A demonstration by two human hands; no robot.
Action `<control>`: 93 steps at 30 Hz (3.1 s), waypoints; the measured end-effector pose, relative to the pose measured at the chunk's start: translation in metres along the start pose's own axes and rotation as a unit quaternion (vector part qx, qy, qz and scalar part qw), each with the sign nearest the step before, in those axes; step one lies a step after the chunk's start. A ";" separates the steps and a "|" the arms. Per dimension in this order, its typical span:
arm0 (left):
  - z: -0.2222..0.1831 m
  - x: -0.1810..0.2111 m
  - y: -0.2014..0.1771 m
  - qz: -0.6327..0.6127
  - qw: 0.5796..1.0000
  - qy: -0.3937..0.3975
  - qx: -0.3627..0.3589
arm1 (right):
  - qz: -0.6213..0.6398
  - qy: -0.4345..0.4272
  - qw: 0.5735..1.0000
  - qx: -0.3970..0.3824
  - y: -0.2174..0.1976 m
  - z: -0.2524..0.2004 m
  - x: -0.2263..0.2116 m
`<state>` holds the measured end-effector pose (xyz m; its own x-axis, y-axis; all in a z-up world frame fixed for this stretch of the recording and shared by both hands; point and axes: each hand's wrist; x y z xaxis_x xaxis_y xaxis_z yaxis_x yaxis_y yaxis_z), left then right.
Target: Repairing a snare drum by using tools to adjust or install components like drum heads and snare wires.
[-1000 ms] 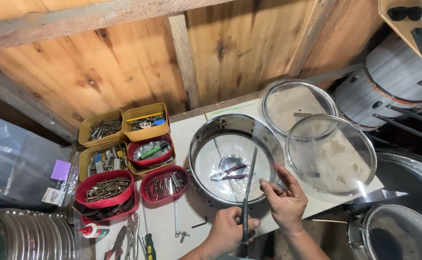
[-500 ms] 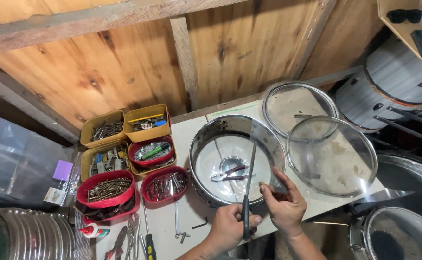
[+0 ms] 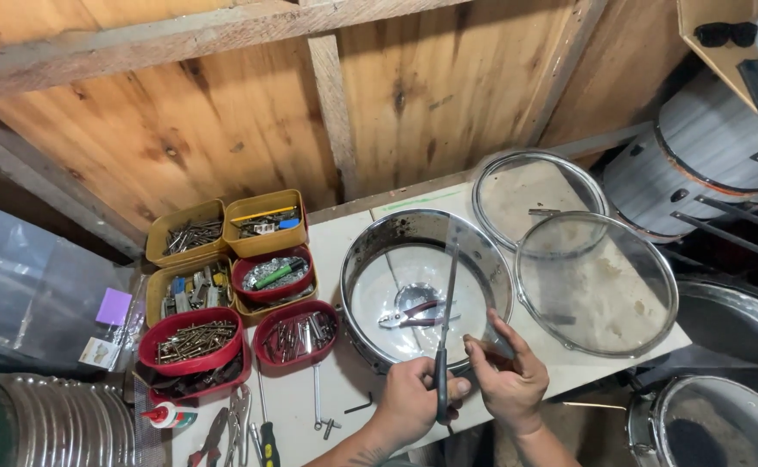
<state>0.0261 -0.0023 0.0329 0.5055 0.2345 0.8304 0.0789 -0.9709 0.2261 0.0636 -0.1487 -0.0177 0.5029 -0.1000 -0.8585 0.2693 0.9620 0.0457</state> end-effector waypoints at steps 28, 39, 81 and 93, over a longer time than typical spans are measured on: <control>0.002 0.010 0.001 0.019 1.000 0.016 0.010 | -0.034 -0.100 0.993 -0.051 -0.014 -0.005 0.012; 0.004 0.024 0.006 0.031 0.999 0.019 0.018 | -0.041 -0.118 0.991 -0.037 -0.013 -0.010 0.025; 0.070 -0.019 0.034 -0.068 0.987 -0.139 -0.037 | -0.244 0.078 0.966 -0.047 -0.111 0.011 0.041; 0.019 0.004 0.002 0.422 0.900 0.018 -0.110 | -0.285 -0.039 0.958 -0.020 -0.169 -0.020 -0.012</control>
<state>0.0446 -0.0043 0.0265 0.2780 -0.5766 0.7682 -0.4936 -0.7719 -0.4007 -0.0045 -0.3049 -0.0258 0.3442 -0.6285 -0.6975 0.4865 0.7548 -0.4400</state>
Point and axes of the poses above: each hand's wrist, its own z-axis towards the middle knuckle, its own y-axis out of the palm, x = y × z, and after that the axes turned 1 degree about x, right-handed
